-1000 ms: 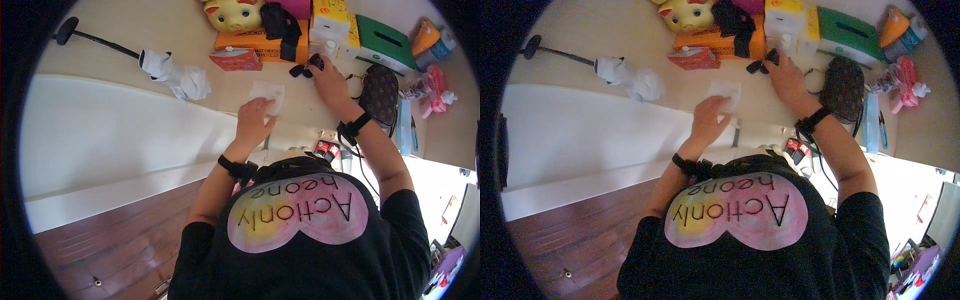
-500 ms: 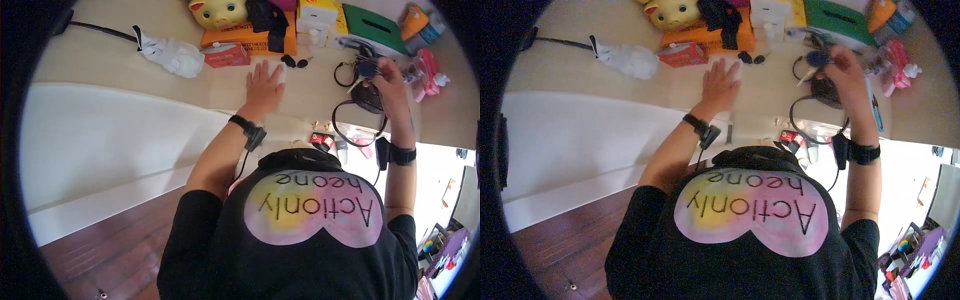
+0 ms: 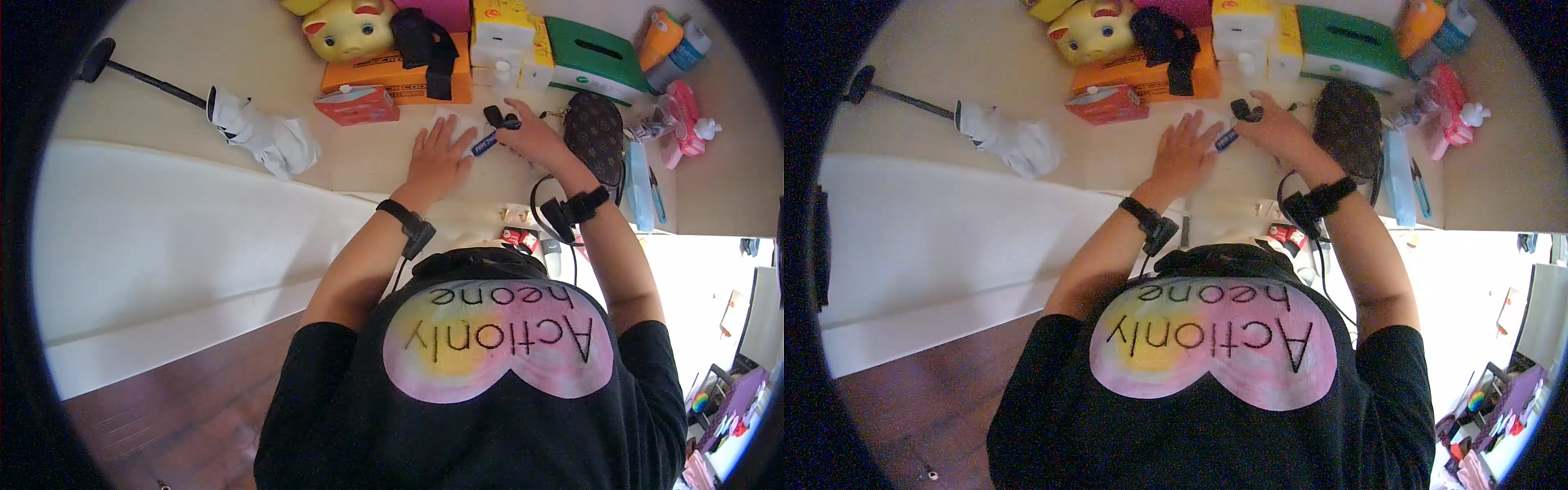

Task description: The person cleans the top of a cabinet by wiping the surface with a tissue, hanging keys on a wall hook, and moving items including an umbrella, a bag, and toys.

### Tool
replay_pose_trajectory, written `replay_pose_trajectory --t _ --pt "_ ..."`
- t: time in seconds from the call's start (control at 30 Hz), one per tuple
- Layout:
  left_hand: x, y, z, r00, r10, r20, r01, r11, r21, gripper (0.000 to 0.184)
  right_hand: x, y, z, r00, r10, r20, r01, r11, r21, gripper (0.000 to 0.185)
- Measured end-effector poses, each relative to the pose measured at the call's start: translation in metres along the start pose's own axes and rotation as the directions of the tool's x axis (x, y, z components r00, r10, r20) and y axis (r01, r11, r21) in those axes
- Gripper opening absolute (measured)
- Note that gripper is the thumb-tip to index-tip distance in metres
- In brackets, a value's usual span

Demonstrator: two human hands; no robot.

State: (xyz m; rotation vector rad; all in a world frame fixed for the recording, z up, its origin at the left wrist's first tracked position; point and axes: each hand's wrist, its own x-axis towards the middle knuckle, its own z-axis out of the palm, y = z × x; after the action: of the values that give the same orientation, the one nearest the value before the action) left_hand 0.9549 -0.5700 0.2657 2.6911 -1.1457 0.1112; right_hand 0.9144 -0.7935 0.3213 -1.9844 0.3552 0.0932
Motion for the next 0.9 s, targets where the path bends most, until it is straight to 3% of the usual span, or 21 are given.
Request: replay_pose_trajectory --t 0.03,0.07,0.17,0.2,0.27,0.37,0.43,0.5,0.53,0.57,0.6,0.67,0.7,0.73,0.8,0.83,0.9 --pt "-0.002 0.000 -0.001 1.000 -0.007 0.000 0.007 1.000 0.005 0.055 0.005 0.002 0.004 0.999 -0.049 0.010 0.050 0.954 -0.297 0.052" --pt "-0.004 0.001 -0.003 1.000 -0.017 0.008 0.017 1.000 -0.005 0.055 0.009 0.005 0.007 0.995 -0.094 0.032 0.095 0.820 -0.564 0.053" --pt "-0.008 0.001 -0.003 1.000 -0.023 -0.003 0.023 0.999 -0.026 0.055 0.006 -0.011 0.011 1.000 -0.020 0.021 0.029 0.712 -0.701 0.053" --pt "-0.011 0.003 -0.004 1.000 -0.023 -0.020 0.023 0.999 -0.033 0.054 0.005 -0.010 0.009 0.999 -0.021 0.027 0.034 0.713 -0.700 0.053" --pt "-0.017 0.003 -0.006 0.998 -0.011 -0.059 0.010 1.000 -0.015 0.055 0.001 -0.003 0.004 0.978 -0.187 0.088 0.200 0.747 -0.634 0.048" --pt "-0.022 -0.019 -0.001 0.998 0.039 -0.049 -0.040 0.999 -0.012 0.054 -0.006 -0.001 -0.013 0.995 -0.066 0.073 0.093 0.870 -0.484 0.045" --pt "-0.038 -0.039 -0.004 0.998 0.070 0.010 -0.069 0.997 -0.031 0.052 -0.017 0.012 -0.033 0.990 -0.095 0.101 0.127 0.915 -0.384 0.046" --pt "-0.062 -0.057 -0.015 0.965 -0.173 -0.199 0.141 0.976 -0.164 0.051 -0.032 0.017 -0.048 0.985 -0.125 0.116 0.153 0.949 -0.277 0.047" --pt "-0.071 -0.069 -0.020 0.967 -0.170 -0.191 0.139 0.977 -0.164 0.051 -0.042 0.015 -0.056 0.994 -0.076 0.084 0.087 0.987 -0.133 0.050" --pt "-0.079 -0.080 -0.024 0.936 -0.256 -0.240 0.245 0.966 -0.078 0.051 -0.048 0.016 -0.058 0.998 -0.018 0.057 0.017 1.000 0.015 0.054" --pt "-0.085 -0.088 -0.025 0.896 -0.331 -0.296 0.348 0.938 0.006 0.051 -0.045 0.024 -0.055 0.999 -0.007 0.054 0.006 1.000 0.021 0.054" --pt "-0.086 -0.101 -0.017 0.891 -0.366 -0.269 0.395 0.916 0.062 0.053 -0.032 0.040 -0.045 0.988 -0.131 -0.086 0.119 0.983 -0.138 0.057" --pt "-0.083 -0.104 -0.012 0.876 -0.408 -0.257 0.448 0.886 0.120 0.055 -0.041 -0.003 -0.042 0.997 0.005 0.079 0.010 0.981 -0.196 0.063" --pt "-0.080 -0.102 -0.009 0.878 -0.404 -0.257 0.443 0.889 0.117 0.055 -0.038 -0.012 -0.032 0.997 0.008 0.074 0.007 0.980 -0.197 0.063" --pt "-0.074 -0.096 -0.002 0.891 -0.414 -0.185 0.442 0.884 0.153 0.061 -0.030 -0.019 -0.013 0.990 0.032 0.135 0.031 0.899 -0.436 0.053" --pt "-0.072 -0.094 -0.003 0.892 -0.413 -0.185 0.441 0.885 0.151 0.061 -0.030 -0.023 -0.004 0.991 0.032 0.133 0.029 0.899 -0.438 0.053" --pt "-0.072 -0.089 -0.001 0.921 -0.369 -0.127 0.381 0.920 0.090 0.063 -0.035 -0.027 0.010 0.994 -0.109 0.001 0.082 0.735 -0.673 0.038"
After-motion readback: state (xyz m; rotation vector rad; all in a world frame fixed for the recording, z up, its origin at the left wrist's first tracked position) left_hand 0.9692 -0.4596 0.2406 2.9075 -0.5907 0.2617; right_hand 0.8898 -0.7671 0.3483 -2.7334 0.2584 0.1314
